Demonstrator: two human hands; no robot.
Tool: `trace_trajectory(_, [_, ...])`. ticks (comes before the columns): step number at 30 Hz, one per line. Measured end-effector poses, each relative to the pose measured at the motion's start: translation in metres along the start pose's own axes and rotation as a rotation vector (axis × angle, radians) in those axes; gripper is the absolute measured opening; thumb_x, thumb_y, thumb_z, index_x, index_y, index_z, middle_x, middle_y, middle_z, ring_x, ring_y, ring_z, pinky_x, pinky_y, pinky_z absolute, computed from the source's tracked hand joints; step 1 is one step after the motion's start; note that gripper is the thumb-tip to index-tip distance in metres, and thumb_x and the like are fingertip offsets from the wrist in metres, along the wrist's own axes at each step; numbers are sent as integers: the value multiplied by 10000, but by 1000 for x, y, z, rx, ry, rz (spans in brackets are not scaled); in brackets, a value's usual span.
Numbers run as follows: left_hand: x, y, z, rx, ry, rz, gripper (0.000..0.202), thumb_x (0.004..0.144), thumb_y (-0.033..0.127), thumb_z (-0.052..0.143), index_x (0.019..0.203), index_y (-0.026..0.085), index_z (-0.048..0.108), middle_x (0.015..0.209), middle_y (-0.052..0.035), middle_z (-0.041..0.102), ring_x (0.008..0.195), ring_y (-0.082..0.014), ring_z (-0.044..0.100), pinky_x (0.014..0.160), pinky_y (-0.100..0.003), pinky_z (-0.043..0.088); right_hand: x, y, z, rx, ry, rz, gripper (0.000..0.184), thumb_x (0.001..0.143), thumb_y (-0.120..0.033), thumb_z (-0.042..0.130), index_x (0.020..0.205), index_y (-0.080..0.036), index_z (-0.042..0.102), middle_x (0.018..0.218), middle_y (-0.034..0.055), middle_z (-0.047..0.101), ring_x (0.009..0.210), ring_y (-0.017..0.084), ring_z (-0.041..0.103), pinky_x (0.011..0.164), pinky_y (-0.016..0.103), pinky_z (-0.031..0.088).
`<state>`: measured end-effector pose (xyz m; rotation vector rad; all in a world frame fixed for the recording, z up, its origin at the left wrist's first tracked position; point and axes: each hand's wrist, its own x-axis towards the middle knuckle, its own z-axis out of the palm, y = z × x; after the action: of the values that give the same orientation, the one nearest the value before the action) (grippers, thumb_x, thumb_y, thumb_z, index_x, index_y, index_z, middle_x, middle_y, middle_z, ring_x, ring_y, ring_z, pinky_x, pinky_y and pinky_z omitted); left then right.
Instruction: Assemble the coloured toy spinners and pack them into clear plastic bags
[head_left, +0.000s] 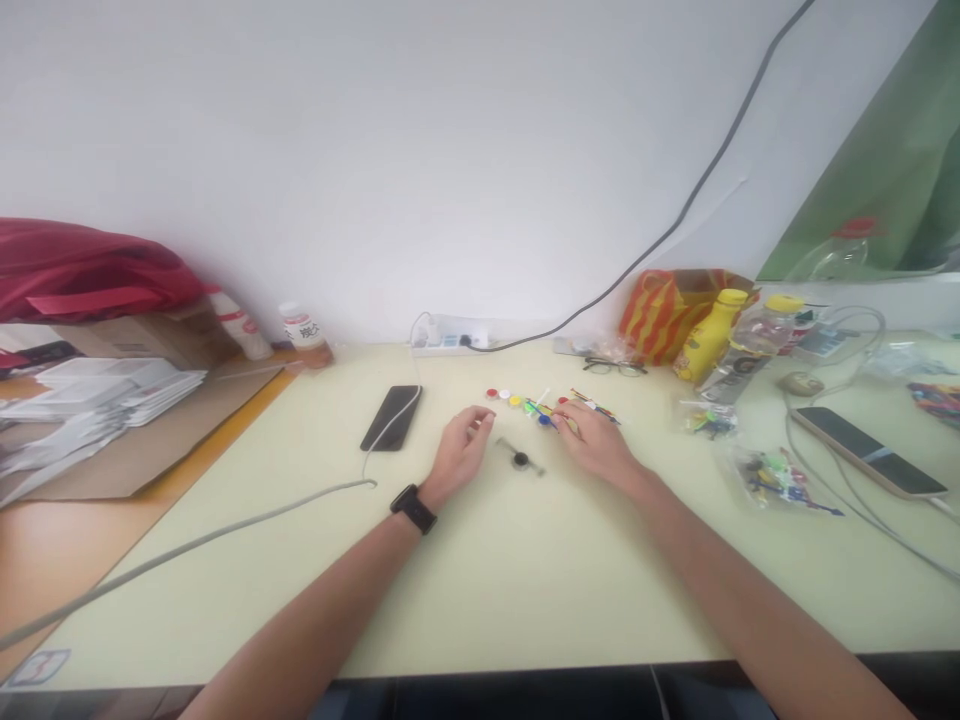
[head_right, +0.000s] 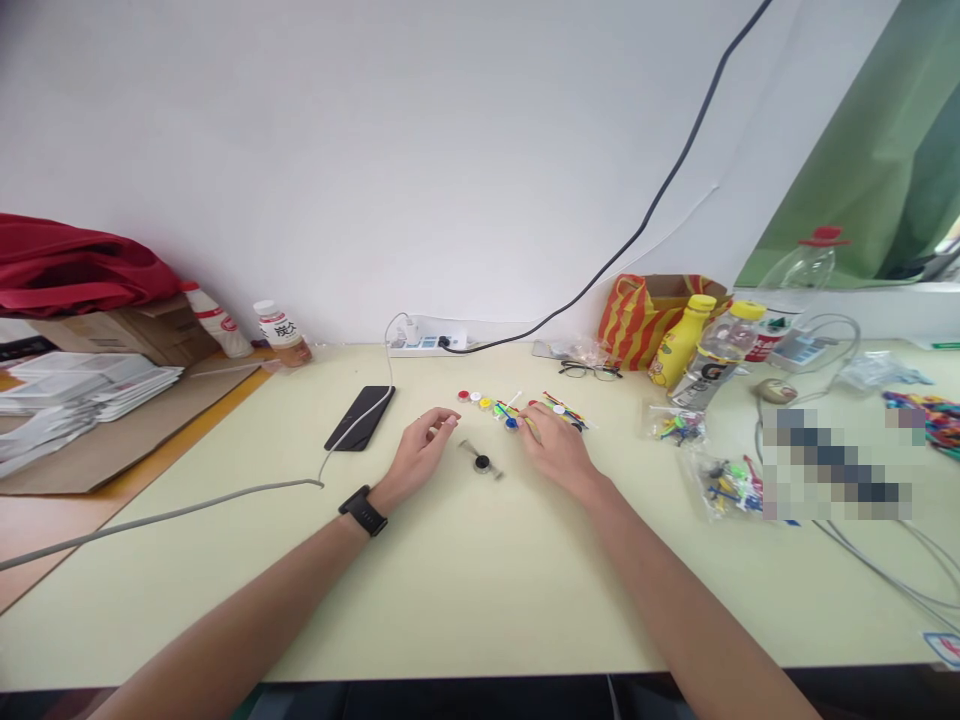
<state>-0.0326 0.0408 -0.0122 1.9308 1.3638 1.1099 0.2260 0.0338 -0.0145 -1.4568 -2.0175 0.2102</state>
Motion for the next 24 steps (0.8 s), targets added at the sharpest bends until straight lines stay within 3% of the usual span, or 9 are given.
trace_trajectory(4, [0,1,0,-5,-1,0,340,1015,466,466,1047,209,687,1054,-53,722,802,-184,601,688,-303,461,1,3,1,16,-43,2,361,1069,-374,356,975,-237,676,1085,54,713,1007,225,670,879,331,483])
trace_trajectory(8, [0,1,0,-8,-4,3,355,1020,475,452,1045,209,686,1040,-51,719,809,-187,600,691,-305,457,0,6,4,7,-82,37,427,1082,-404,308,990,-233,689,1166,79,712,1131,245,645,946,345,471])
trace_trajectory(19, [-1,2,-1,-14,-1,1,370,1025,487,437,1052,219,690,1017,-46,716,834,-196,624,707,-312,457,2,2,-1,25,-72,35,401,1058,-401,384,941,-228,726,1164,88,704,1153,261,644,999,377,471])
trace_trajectory(21, [0,1,-1,-17,0,5,371,1024,488,436,1052,220,690,1015,-46,716,827,-196,622,700,-310,454,3,2,-1,53,-33,36,359,1043,-405,419,983,-228,726,1156,83,699,1104,257,656,972,384,492])
trace_trajectory(24, [0,0,0,-18,0,9,371,1025,487,435,1052,218,689,1020,-47,717,819,-194,617,693,-307,450,4,3,0,146,32,54,338,1016,-431,461,1031,-215,719,1168,94,684,964,232,676,815,355,556])
